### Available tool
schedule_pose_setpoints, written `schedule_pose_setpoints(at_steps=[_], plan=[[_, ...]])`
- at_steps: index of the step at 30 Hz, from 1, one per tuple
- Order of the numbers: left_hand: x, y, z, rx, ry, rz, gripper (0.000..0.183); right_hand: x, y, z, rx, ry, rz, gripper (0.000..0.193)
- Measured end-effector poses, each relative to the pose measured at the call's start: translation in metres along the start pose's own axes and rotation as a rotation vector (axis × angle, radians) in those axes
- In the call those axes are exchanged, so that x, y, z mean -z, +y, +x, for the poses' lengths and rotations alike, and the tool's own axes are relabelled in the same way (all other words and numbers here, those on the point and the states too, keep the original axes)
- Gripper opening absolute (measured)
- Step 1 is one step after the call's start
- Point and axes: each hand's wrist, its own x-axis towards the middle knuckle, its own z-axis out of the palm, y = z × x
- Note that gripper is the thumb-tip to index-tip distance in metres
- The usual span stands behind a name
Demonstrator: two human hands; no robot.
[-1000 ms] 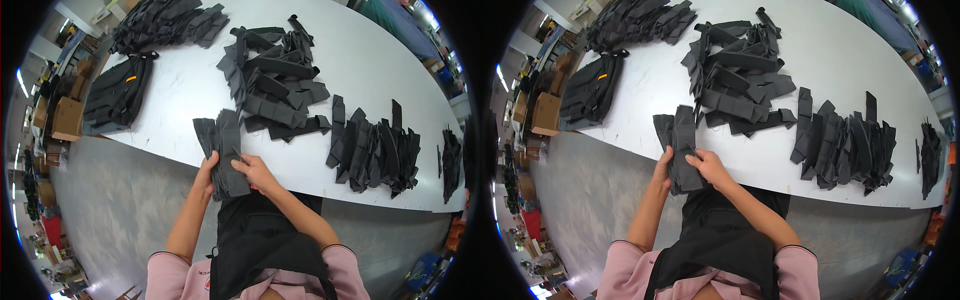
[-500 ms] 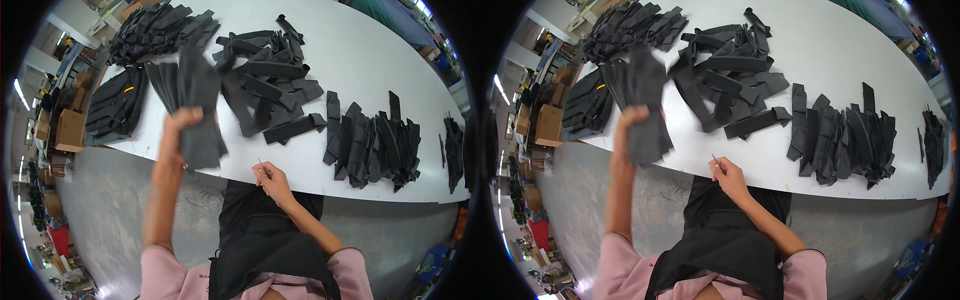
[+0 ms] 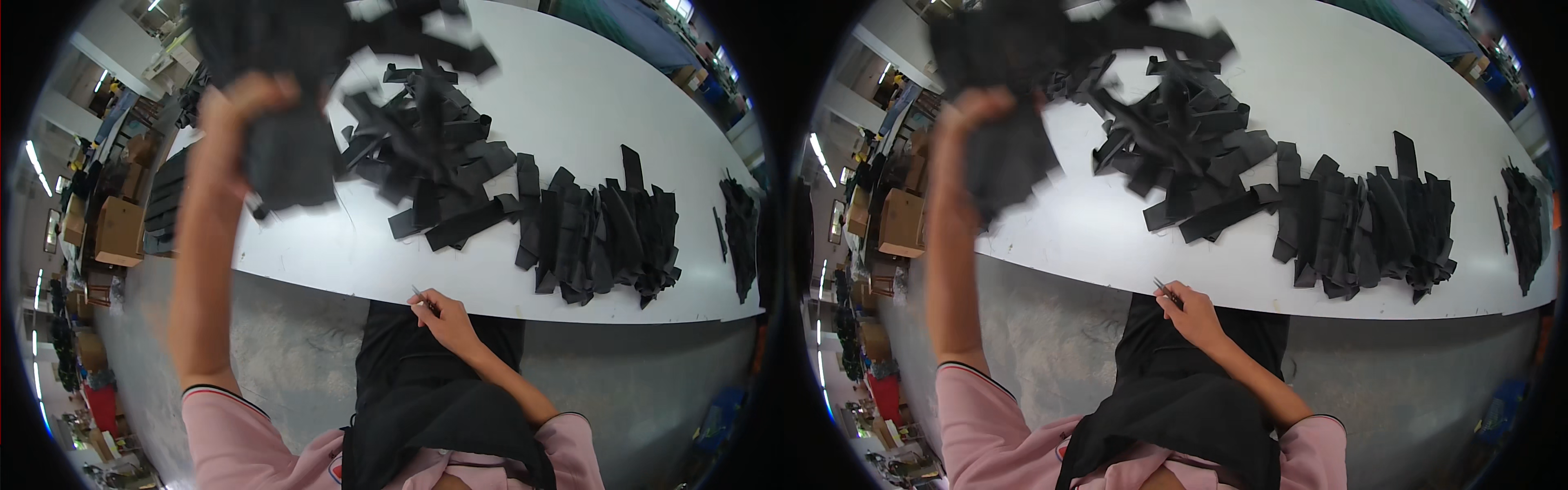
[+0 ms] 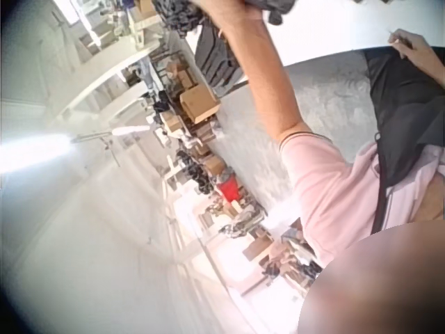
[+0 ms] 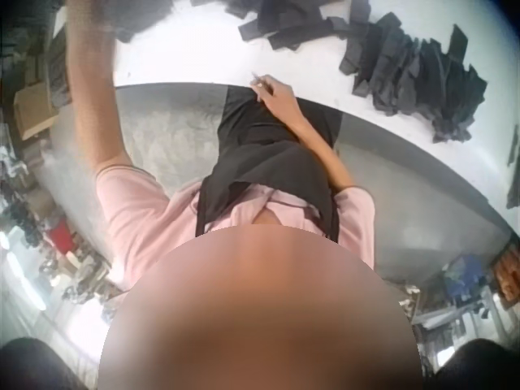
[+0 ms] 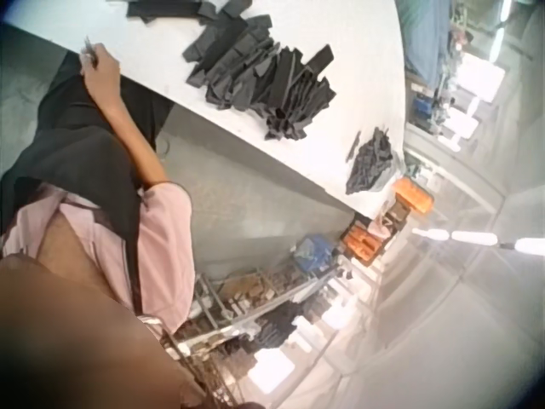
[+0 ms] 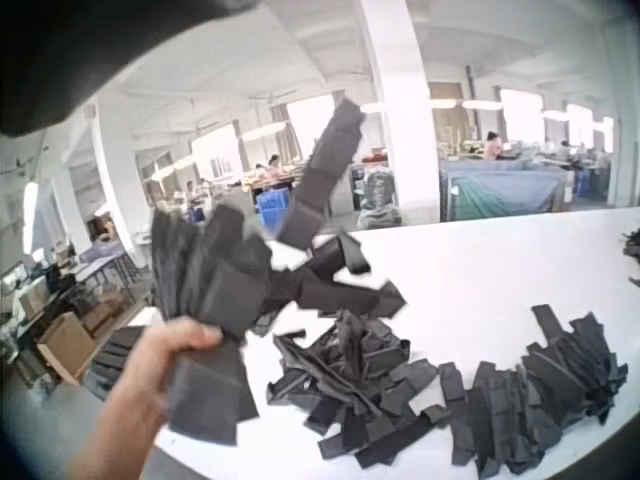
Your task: The recorder is sorting and organizing small black fabric strips on a large white table in a manufacturing facility.
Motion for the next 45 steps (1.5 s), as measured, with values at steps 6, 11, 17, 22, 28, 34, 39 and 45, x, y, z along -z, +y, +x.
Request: schedule_pose_setpoints(at_steps=[6,11,17,22,28,34,39,45], plan=[[0.038,-0.19,-0.117,0.587,0.258,-0.084,0.049,-0.007,0.005,-0.016,0.165,-0.034,-0.129,0.012],[0.019,-0.223,-0.186,0.478,0.43,-0.21,0.051,-0.005,-0.006,0.003,0.204,0.041,-0.189,0.012],[0.014,-0.212,-0.191,0.516,0.484,-0.323,0.049,-0.014,-0.033,0.038,0.518,0.23,-0.611,0.025],[0.011,-0.202,-0.19,0.499,0.45,-0.307,0.049,-0.01,-0.043,0.071,0.819,0.194,-1.034,0.022],[0.008,-0.195,-0.191,0.528,0.468,-0.312,0.05,-0.014,-0.044,0.096,0.974,0.129,-1.186,0.018],[0.011,-0.197,-0.191,0.533,0.448,-0.352,0.05,-0.015,-0.037,0.097,0.95,0.107,-1.161,0.018],[0.014,-0.2,-0.193,0.542,0.443,-0.377,0.051,-0.011,-0.038,0.092,0.927,0.178,-1.101,0.02],[0.012,-0.197,-0.195,0.556,0.443,-0.353,0.051,-0.021,-0.048,0.111,0.991,0.192,-1.15,0.02]])
